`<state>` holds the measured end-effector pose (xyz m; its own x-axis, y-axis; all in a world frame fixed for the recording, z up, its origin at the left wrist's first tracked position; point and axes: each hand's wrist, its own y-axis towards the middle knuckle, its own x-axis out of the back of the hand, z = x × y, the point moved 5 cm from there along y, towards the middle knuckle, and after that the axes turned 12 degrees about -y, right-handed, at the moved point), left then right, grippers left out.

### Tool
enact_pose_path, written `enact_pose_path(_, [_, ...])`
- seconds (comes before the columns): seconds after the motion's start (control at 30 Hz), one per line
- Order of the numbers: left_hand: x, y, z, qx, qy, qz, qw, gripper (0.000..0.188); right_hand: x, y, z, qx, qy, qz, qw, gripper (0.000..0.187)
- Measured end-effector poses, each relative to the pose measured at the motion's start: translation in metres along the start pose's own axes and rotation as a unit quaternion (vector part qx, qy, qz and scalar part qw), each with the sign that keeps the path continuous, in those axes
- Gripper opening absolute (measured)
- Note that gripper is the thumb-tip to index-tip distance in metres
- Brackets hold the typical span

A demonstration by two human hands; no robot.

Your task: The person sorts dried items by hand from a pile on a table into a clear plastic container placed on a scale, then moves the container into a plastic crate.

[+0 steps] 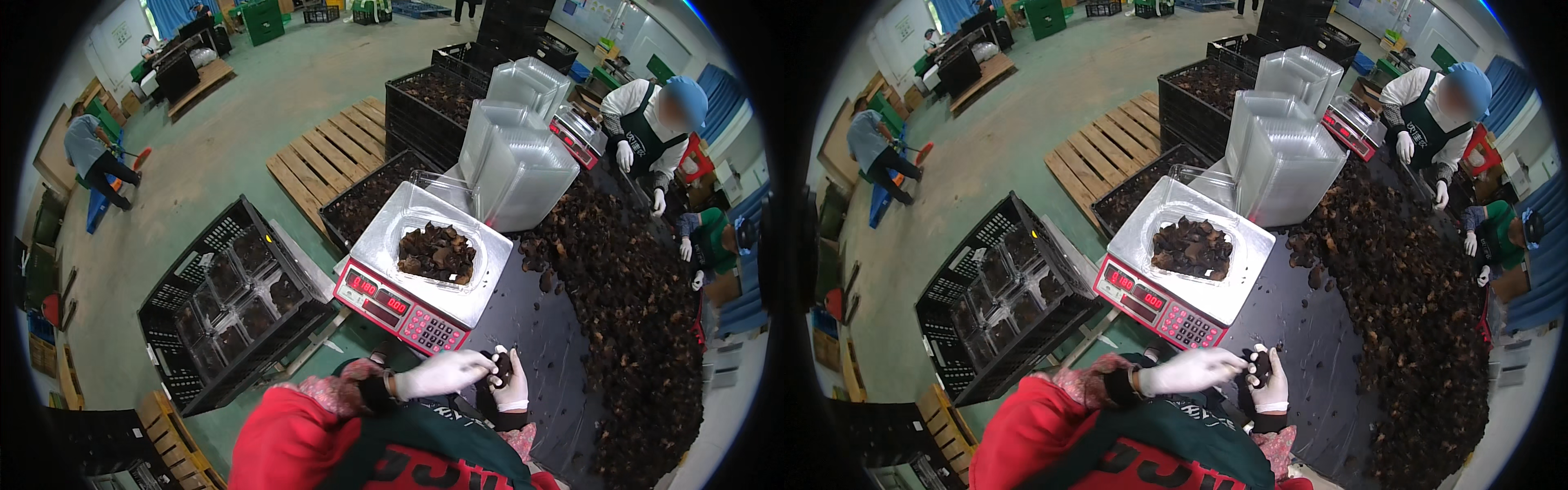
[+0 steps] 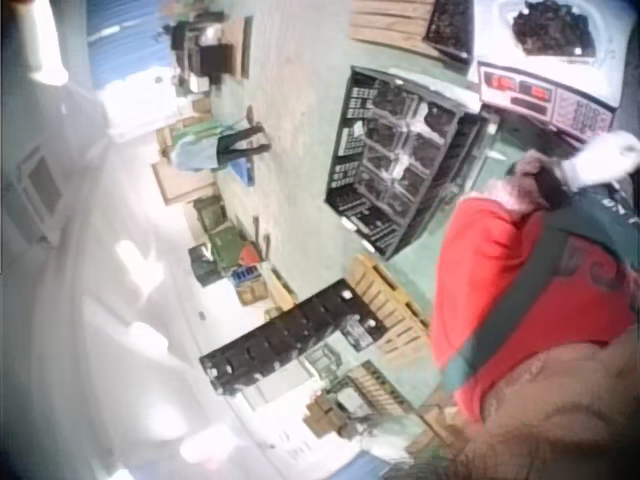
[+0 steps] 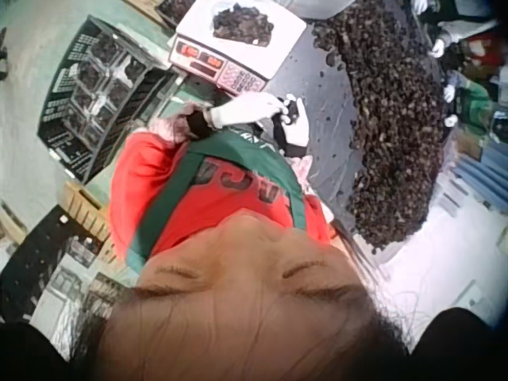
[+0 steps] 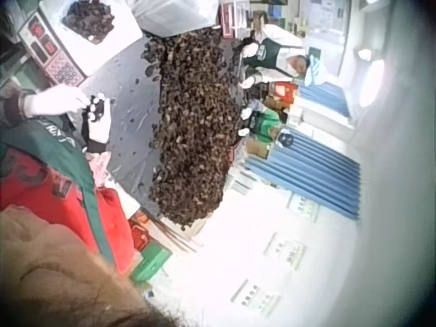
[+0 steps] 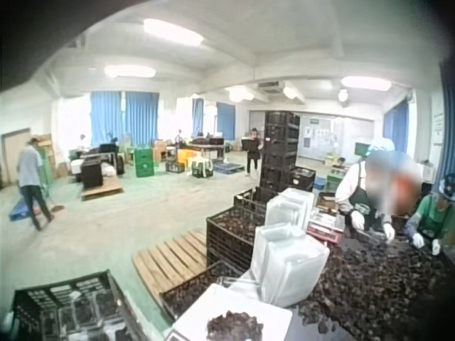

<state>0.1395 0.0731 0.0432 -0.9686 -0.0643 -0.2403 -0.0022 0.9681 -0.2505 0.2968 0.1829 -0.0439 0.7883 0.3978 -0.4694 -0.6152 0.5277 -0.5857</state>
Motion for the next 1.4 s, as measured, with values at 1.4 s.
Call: enact_pose_path(1.4, [0.193, -0.01, 0.002, -0.102, -0.216, -0.337, 0.911, 0.039, -0.105, 0.119, 0.144, 0.429, -0.596, -0.142, 0.664, 0.03])
